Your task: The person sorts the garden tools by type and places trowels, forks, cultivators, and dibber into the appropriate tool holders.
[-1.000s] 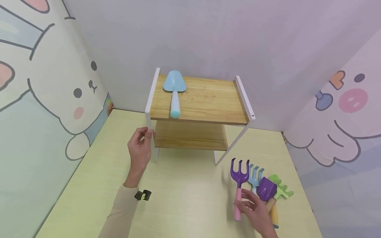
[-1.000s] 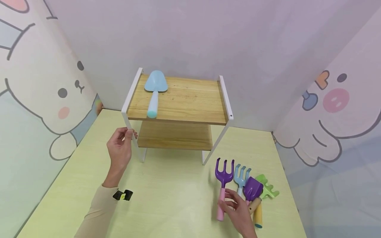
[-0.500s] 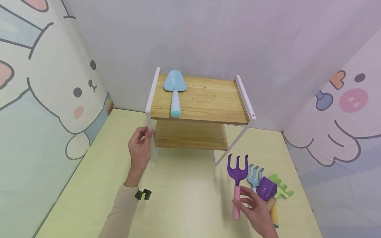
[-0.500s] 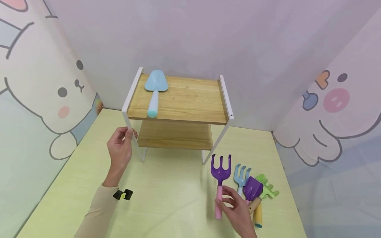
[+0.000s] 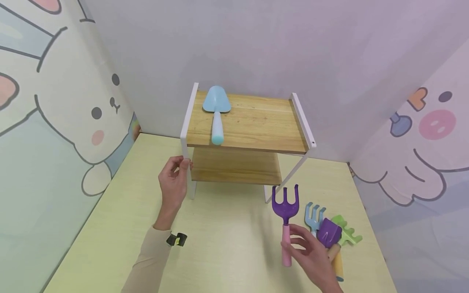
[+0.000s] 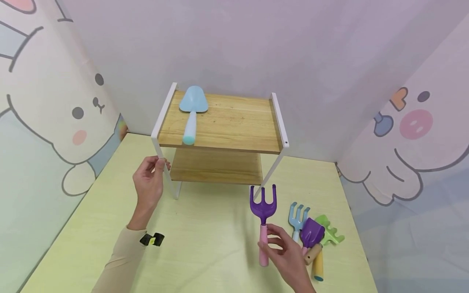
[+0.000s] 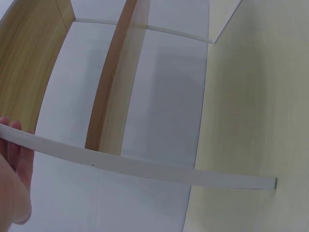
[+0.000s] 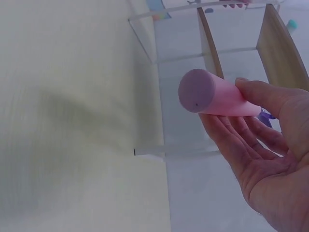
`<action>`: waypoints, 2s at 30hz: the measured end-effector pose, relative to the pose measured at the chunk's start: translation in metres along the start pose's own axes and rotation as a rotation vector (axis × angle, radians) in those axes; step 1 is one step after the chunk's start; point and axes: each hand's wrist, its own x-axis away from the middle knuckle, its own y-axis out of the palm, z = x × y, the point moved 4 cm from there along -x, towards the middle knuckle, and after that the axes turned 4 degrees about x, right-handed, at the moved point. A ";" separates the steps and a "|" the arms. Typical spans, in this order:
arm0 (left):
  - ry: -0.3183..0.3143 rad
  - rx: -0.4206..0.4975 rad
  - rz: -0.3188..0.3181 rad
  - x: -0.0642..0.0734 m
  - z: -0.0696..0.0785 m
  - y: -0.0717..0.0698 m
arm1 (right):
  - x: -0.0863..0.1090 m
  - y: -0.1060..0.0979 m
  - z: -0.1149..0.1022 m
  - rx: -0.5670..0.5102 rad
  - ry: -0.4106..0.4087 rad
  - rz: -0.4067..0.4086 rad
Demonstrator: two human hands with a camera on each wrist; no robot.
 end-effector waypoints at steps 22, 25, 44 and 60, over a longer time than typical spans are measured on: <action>0.011 -0.011 -0.005 0.001 0.003 0.001 | -0.034 0.018 -0.031 0.011 -0.146 -0.062; 0.017 -0.019 -0.008 0.001 0.003 0.002 | -0.039 0.021 -0.033 0.006 -0.171 -0.070; 0.014 -0.028 0.000 0.001 0.004 0.001 | -0.069 0.034 -0.048 -0.062 -0.240 -0.079; -0.005 -0.008 0.001 0.001 0.004 0.001 | -0.100 0.045 -0.057 -0.067 -0.207 -0.113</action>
